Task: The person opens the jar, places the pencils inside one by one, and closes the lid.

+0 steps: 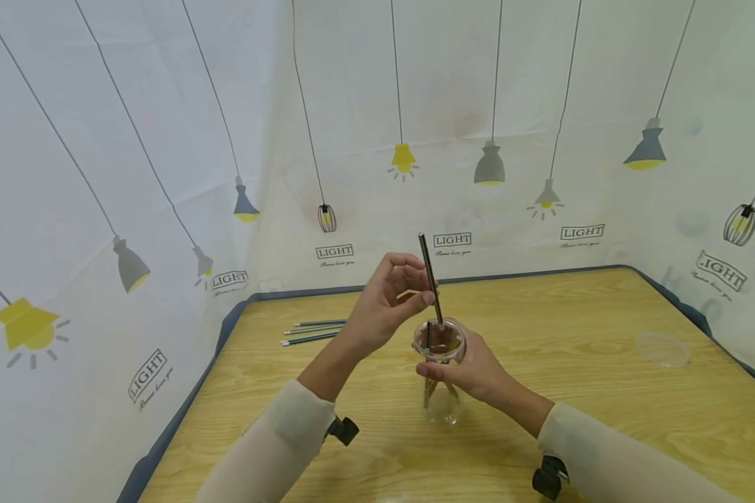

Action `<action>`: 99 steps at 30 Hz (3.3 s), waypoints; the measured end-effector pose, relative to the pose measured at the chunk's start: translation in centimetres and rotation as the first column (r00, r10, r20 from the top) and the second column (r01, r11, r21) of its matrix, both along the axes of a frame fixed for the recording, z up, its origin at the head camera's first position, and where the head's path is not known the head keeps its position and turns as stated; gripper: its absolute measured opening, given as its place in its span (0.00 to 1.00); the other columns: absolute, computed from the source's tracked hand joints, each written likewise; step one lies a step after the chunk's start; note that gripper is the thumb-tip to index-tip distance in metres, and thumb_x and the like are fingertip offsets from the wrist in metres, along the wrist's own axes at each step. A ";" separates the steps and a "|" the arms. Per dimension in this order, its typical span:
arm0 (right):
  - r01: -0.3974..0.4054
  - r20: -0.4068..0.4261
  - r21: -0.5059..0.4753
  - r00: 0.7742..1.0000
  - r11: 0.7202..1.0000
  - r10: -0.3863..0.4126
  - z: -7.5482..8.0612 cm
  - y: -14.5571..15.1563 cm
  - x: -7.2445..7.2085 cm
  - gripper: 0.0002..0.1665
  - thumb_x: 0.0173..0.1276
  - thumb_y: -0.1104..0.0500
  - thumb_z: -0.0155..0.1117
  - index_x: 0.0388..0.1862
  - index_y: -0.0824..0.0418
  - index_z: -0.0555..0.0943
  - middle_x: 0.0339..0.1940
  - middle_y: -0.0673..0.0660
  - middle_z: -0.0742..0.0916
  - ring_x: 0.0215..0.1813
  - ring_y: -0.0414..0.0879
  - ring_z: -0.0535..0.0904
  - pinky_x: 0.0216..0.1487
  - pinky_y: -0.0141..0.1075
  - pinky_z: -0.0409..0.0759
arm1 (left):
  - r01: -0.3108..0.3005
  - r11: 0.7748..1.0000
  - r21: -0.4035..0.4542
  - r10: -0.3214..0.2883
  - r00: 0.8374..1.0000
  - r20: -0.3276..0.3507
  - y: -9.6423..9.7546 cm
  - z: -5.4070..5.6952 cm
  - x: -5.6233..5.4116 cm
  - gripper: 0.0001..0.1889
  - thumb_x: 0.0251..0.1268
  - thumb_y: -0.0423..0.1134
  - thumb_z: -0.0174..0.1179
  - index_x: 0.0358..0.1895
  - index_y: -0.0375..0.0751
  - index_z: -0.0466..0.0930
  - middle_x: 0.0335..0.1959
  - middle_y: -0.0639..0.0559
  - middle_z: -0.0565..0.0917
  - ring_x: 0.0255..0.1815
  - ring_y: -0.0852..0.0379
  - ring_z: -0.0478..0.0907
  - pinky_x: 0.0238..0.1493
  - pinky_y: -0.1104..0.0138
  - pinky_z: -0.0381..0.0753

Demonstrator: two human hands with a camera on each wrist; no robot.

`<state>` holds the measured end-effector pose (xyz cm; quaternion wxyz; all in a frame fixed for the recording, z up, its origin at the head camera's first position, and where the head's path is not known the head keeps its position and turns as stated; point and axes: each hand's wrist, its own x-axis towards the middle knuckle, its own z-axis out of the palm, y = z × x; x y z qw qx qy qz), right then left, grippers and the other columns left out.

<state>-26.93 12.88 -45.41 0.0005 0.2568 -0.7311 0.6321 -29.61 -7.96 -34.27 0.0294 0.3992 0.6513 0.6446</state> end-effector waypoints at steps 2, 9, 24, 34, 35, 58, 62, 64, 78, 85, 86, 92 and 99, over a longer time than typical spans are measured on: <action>-0.002 -0.007 0.001 1.000 1.000 0.002 0.0 0.0 0.0 0.38 0.70 0.52 0.84 0.72 0.61 0.76 0.61 0.63 0.88 0.60 0.58 0.89 0.58 0.34 0.89 | -0.010 1.000 -0.014 0.010 1.000 -0.025 0.0 0.0 -0.2 0.24 0.83 0.25 0.60 0.72 0.47 0.67 0.58 0.52 0.84 0.63 0.49 0.84 0.69 0.61 0.86; -0.004 -0.036 0.002 0.999 1.000 0.004 -0.1 0.1 0.1 0.38 0.70 0.53 0.84 0.72 0.62 0.76 0.60 0.63 0.88 0.59 0.61 0.88 0.57 0.34 0.90 | -0.075 0.997 0.020 0.076 0.996 -0.043 -0.5 0.2 -0.9 0.29 0.87 0.36 0.60 0.82 0.47 0.61 0.72 0.37 0.79 0.76 0.31 0.77 0.77 0.55 0.82; -0.023 -0.035 -0.018 0.999 1.000 0.022 -0.1 0.6 0.2 0.42 0.70 0.49 0.84 0.75 0.60 0.75 0.63 0.64 0.86 0.62 0.57 0.87 0.59 0.34 0.89 | -0.082 0.996 0.030 0.082 0.997 -0.002 -0.7 0.0 -0.6 0.26 0.88 0.45 0.59 0.81 0.51 0.66 0.70 0.40 0.81 0.75 0.44 0.80 0.82 0.46 0.75; -0.019 -0.039 -0.022 0.999 1.000 0.018 0.2 0.5 0.0 0.43 0.69 0.50 0.85 0.76 0.60 0.74 0.63 0.64 0.85 0.60 0.51 0.87 0.59 0.34 0.90 | -0.111 0.994 0.002 0.111 0.993 -0.027 -1.1 0.3 -0.8 0.23 0.88 0.45 0.59 0.78 0.48 0.70 0.68 0.41 0.82 0.75 0.42 0.80 0.81 0.51 0.78; -0.020 -0.038 -0.022 0.999 1.000 0.019 0.2 0.4 0.0 0.43 0.69 0.50 0.85 0.76 0.60 0.74 0.63 0.64 0.85 0.61 0.51 0.87 0.58 0.34 0.90 | -0.114 0.993 -0.001 0.114 0.993 -0.029 -1.1 0.3 -0.9 0.23 0.88 0.46 0.59 0.78 0.48 0.70 0.68 0.41 0.82 0.75 0.42 0.80 0.81 0.52 0.78; 0.011 -0.047 0.000 0.999 1.000 -0.011 0.0 0.3 0.3 0.40 0.67 0.52 0.86 0.73 0.61 0.77 0.61 0.63 0.87 0.59 0.50 0.88 0.57 0.33 0.89 | -0.337 0.902 -0.269 0.329 0.941 -0.077 -5.9 -2.9 -4.3 0.16 0.86 0.44 0.63 0.69 0.45 0.81 0.63 0.48 0.87 0.65 0.51 0.85 0.72 0.53 0.85; 0.011 -0.050 0.004 0.999 1.000 -0.011 -0.1 0.4 0.1 0.41 0.67 0.51 0.86 0.72 0.63 0.77 0.60 0.64 0.87 0.58 0.50 0.88 0.56 0.33 0.89 | -0.373 0.850 -0.371 0.375 0.924 -0.070 -7.2 -3.9 -5.1 0.17 0.85 0.45 0.64 0.68 0.46 0.83 0.63 0.49 0.89 0.63 0.51 0.87 0.70 0.50 0.86; 0.010 -0.042 0.005 0.999 1.000 -0.009 -0.1 0.4 0.1 0.41 0.67 0.51 0.86 0.72 0.64 0.77 0.60 0.65 0.87 0.58 0.49 0.88 0.56 0.33 0.89 | -0.390 0.825 -0.408 0.397 0.915 -0.072 -7.8 -4.5 -5.4 0.16 0.85 0.45 0.65 0.67 0.47 0.83 0.62 0.49 0.89 0.62 0.50 0.87 0.68 0.50 0.87; -0.003 -0.048 0.007 0.999 1.000 0.003 -0.2 0.5 0.0 0.40 0.69 0.53 0.85 0.72 0.65 0.76 0.61 0.66 0.86 0.59 0.50 0.88 0.56 0.32 0.90 | -0.437 0.722 -0.536 0.452 0.885 -0.113 -9.8 -5.5 -6.4 0.15 0.84 0.45 0.66 0.65 0.50 0.84 0.61 0.49 0.89 0.63 0.49 0.88 0.64 0.50 0.89; 0.009 -0.035 0.006 0.999 1.000 -0.009 -0.1 0.5 0.2 0.39 0.68 0.54 0.85 0.72 0.64 0.77 0.61 0.65 0.86 0.58 0.48 0.88 0.55 0.33 0.90 | -0.461 0.568 -0.681 0.444 0.869 -0.218 -11.4 -7.6 -7.6 0.14 0.82 0.39 0.67 0.64 0.44 0.84 0.63 0.42 0.89 0.63 0.45 0.89 0.61 0.52 0.91; 0.009 -0.031 0.004 0.999 1.000 -0.009 -0.1 0.5 0.2 0.39 0.68 0.55 0.85 0.72 0.64 0.77 0.61 0.65 0.86 0.57 0.46 0.88 0.54 0.33 0.90 | -0.462 0.547 -0.698 0.440 0.868 -0.230 -11.7 -8.0 -7.8 0.14 0.82 0.38 0.67 0.64 0.43 0.84 0.62 0.43 0.89 0.62 0.45 0.89 0.61 0.52 0.91; 0.006 -0.006 -0.006 1.000 1.000 -0.006 -0.2 0.3 0.4 0.39 0.69 0.55 0.84 0.73 0.62 0.76 0.63 0.65 0.85 0.58 0.46 0.88 0.56 0.33 0.90 | -0.468 0.403 -0.786 0.418 0.859 -0.297 -13.1 -9.9 -8.6 0.13 0.79 0.35 0.69 0.60 0.36 0.86 0.55 0.43 0.90 0.58 0.46 0.88 0.62 0.50 0.89; 0.011 -0.005 -0.004 1.000 1.000 -0.011 -0.4 0.4 0.3 0.40 0.69 0.56 0.84 0.74 0.64 0.76 0.63 0.65 0.85 0.60 0.51 0.87 0.56 0.32 0.89 | -0.524 0.247 -0.815 0.379 0.827 -0.416 -14.3 -11.2 -9.1 0.07 0.76 0.30 0.71 0.51 0.38 0.88 0.45 0.46 0.89 0.49 0.48 0.86 0.57 0.51 0.89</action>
